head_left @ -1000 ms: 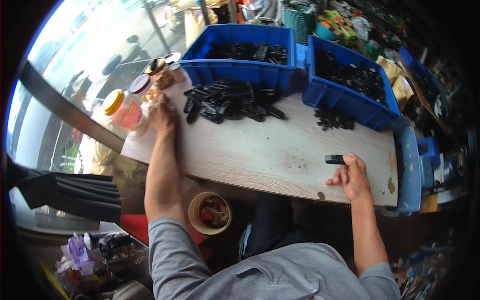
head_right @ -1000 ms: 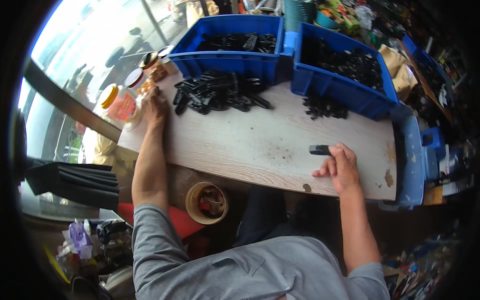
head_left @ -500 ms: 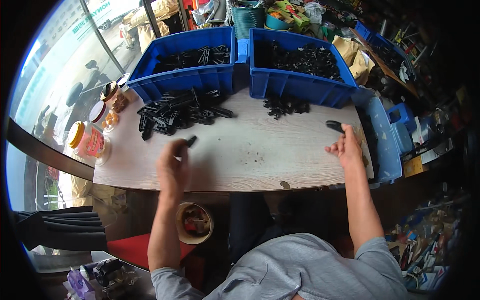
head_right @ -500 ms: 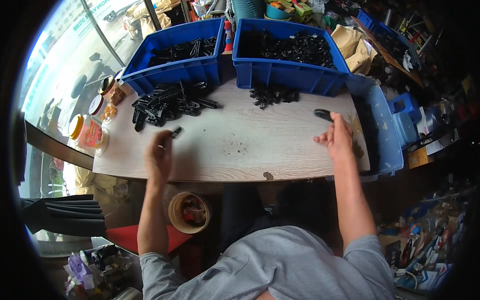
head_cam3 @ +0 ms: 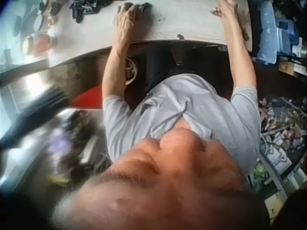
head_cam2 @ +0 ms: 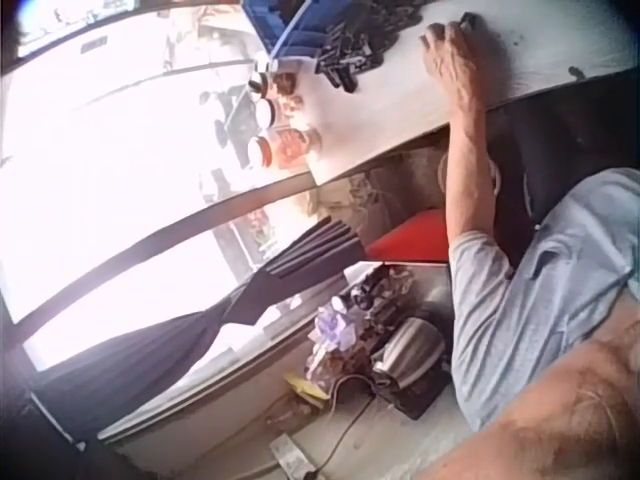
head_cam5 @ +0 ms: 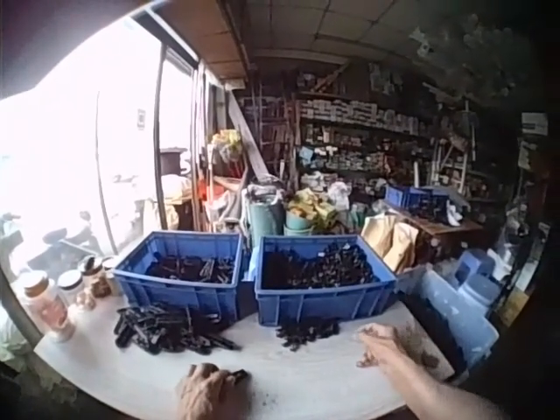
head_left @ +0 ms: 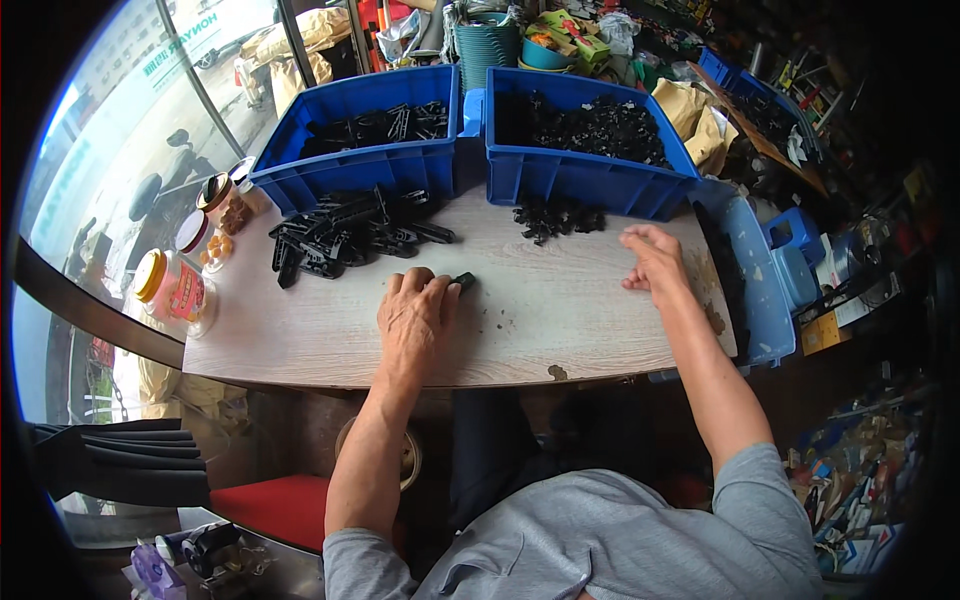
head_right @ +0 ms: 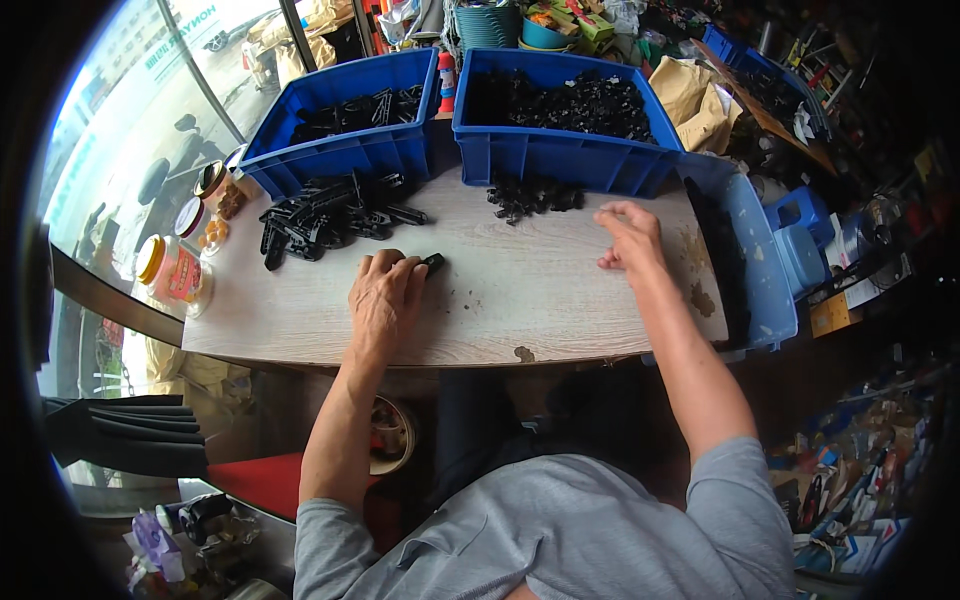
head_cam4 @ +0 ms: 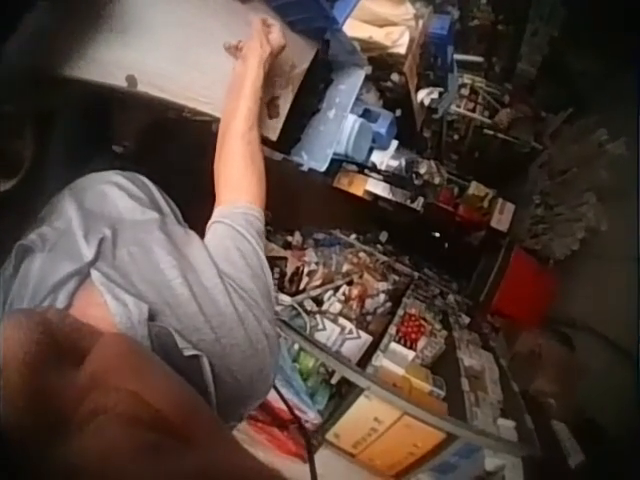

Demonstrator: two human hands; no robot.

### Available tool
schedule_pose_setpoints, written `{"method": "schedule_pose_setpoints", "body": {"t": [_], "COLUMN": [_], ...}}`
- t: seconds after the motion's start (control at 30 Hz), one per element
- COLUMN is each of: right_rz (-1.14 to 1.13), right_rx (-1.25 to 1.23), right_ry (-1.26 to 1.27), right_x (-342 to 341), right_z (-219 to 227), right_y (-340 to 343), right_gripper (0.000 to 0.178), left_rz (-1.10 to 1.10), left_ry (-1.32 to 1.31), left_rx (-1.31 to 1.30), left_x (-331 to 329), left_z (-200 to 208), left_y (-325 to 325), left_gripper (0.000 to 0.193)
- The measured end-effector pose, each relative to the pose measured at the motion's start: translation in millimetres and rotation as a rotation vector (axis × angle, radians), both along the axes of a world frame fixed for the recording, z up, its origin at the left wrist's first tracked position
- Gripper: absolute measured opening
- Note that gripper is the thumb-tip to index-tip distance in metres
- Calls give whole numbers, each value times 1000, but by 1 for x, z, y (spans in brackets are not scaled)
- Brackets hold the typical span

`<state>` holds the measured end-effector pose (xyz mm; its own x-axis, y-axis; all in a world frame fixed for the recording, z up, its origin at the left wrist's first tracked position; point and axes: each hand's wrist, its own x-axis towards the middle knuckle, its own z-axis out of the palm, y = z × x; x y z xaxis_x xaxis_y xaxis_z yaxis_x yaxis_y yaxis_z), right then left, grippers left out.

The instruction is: Assembling small plastic components at a production workbench.

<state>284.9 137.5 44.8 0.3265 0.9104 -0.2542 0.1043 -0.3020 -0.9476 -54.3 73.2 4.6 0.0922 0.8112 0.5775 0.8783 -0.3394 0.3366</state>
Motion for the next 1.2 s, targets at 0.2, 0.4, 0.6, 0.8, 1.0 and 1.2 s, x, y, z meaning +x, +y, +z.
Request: {"method": "schedule_pose_setpoints", "body": {"t": [0.2,0.4,0.6,0.8,1.0,1.2], "right_rz": [172,178,229,259,351,338], "right_rx": [-11,65,21,58,25,102], "right_ry": [-230,-499,-618,-624,-677,-642], "right_x": [-23,-36,-37,-37,-35,-40], "right_z": [-5,0,-1,0,3,3], "right_y": [22,27,31,30,30,27], "right_gripper": [28,23,21,19,20,21], "left_rz": [39,149,10,-68,-82,-79], "left_ry": [-246,-956,-750,-657,-607,-530], "left_rx": [41,-10,67,86,110,125], "left_x": [-1,-5,41,54,55,54], "left_z": [1,-11,-14,-9,-11,-13], "left_y": [-4,-34,-80,-76,-75,-74], "left_gripper": [14,17,10,16,18,23]}}
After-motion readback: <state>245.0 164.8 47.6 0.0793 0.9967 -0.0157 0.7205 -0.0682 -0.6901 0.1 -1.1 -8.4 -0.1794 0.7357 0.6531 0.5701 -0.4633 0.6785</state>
